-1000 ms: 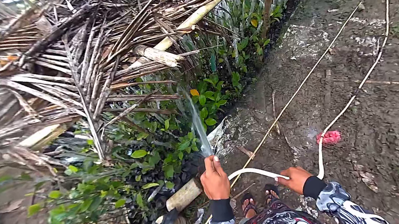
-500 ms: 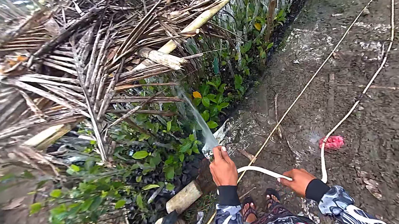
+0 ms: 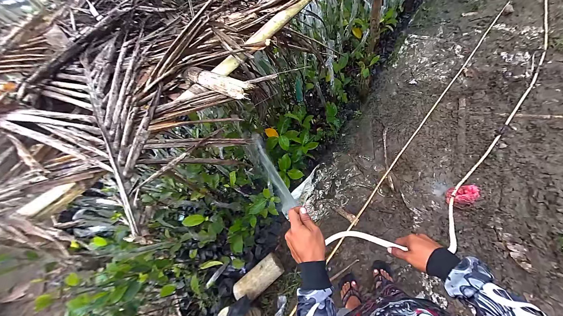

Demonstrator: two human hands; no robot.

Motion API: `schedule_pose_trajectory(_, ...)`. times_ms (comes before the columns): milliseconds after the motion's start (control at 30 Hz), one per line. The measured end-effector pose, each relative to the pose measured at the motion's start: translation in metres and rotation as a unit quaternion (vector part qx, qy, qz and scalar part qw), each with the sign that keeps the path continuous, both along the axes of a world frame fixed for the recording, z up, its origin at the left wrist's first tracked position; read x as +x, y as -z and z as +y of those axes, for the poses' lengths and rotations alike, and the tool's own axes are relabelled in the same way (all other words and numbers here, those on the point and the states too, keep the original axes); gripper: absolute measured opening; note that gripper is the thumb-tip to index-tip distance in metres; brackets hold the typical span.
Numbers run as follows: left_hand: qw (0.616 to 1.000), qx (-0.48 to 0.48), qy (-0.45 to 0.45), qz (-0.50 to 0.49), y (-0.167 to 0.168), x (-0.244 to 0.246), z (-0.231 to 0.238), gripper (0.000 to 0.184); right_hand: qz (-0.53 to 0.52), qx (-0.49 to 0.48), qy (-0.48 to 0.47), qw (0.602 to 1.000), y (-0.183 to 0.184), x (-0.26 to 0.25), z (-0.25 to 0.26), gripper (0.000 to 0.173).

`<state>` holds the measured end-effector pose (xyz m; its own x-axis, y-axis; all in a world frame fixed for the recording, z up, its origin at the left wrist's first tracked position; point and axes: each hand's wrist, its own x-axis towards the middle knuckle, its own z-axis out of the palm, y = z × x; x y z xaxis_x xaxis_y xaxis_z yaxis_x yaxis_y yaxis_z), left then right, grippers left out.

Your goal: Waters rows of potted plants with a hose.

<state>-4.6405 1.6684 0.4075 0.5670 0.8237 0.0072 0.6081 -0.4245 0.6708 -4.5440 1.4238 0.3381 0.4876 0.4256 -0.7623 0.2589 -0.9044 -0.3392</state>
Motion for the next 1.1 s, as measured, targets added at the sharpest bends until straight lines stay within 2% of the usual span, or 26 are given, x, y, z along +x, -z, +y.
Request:
schedule_pose_trajectory(167,0.999,-0.008,0.03,0.035,0.006,-0.008,-0.003,0.033,-0.003,-0.005,-0.011,1.0,0.002,-0.001,0.0,0.055)
schedule_pose_trajectory(333,0.993,-0.042,0.084,0.074,0.022,-0.039,0.008,0.034,0.016,-0.02,-0.028,0.999,0.004,-0.007,-0.005,0.057)
schedule_pose_trajectory(500,0.994,0.003,0.104,0.015,0.029,-0.067,0.009,0.036,0.029,-0.016,-0.044,0.998,0.014,-0.015,-0.006,0.058)
schedule_pose_trajectory(667,0.987,-0.03,0.14,0.067,0.034,-0.077,0.002,0.035,0.029,-0.02,-0.053,0.998,0.015,-0.015,-0.001,0.059)
schedule_pose_trajectory(833,0.986,-0.002,0.168,0.004,0.032,-0.084,0.003,0.04,0.033,-0.002,-0.039,0.999,0.01,-0.013,-0.001,0.057)
schedule_pose_trajectory(967,0.976,-0.053,0.19,0.089,0.028,-0.083,0.006,0.036,0.037,-0.018,-0.06,0.997,0.004,-0.012,0.004,0.058)
schedule_pose_trajectory(1100,0.978,-0.014,0.201,0.045,0.03,-0.086,0.003,0.037,0.037,-0.022,-0.058,0.997,0.005,-0.014,0.006,0.059)
